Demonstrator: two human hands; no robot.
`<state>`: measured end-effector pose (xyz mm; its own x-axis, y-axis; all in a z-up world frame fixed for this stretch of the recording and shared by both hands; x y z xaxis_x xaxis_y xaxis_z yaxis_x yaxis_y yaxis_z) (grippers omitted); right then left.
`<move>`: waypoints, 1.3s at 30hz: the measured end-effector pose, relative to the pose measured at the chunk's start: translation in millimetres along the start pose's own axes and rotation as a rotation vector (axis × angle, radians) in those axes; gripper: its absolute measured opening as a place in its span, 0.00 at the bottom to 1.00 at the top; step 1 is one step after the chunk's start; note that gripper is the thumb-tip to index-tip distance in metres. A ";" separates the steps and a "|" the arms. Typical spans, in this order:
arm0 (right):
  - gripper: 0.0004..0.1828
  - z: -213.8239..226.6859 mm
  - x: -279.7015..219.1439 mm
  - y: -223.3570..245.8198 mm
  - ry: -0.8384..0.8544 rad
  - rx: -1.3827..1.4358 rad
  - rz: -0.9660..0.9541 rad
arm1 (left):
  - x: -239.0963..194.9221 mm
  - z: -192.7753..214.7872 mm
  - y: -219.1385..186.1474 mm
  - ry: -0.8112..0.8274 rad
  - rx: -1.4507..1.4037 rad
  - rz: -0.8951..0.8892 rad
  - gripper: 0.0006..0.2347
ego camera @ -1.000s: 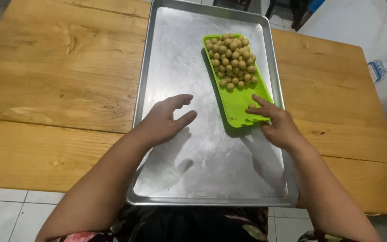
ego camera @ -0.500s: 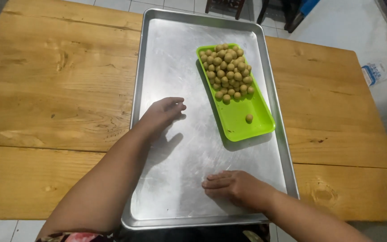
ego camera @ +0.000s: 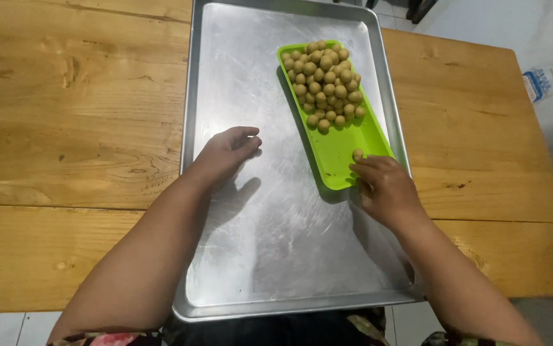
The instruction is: The person repeatedly picks small dough portions from a green tray, rolls them between both palms into smooth balls, and places them back into the tray. The process is continuous and repetitive throughout the clip.
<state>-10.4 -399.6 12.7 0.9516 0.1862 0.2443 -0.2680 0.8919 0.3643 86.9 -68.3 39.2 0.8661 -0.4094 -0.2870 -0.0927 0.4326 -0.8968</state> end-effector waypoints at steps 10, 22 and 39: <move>0.12 4.4 -32.9 14.7 0.037 -0.256 0.138 | 3.2 1.1 6.1 -0.005 0.057 -0.013 0.27; 0.16 33.1 -33.5 21.1 0.158 0.190 -0.345 | -40.8 -12.5 -54.3 -0.041 -0.075 0.049 0.16; 0.14 12.5 52.2 29.0 -0.410 0.342 -0.026 | -22.7 -58.9 -56.0 0.248 -0.936 0.089 0.40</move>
<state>29.6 -369.2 47.3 0.8402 -0.0720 0.5374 -0.3434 0.6963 0.6303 43.4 -130.6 76.1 0.7190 -0.6098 -0.3334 -0.5987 -0.2996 -0.7429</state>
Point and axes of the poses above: each hand's wrist, its own x-axis towards the middle knuckle, its own z-axis out of the back of the hand, y = z × x, the point moved 1 cm from there along x, towards the middle knuckle, and after that the axes turned 10 degrees about x, right-handed, at the moved point
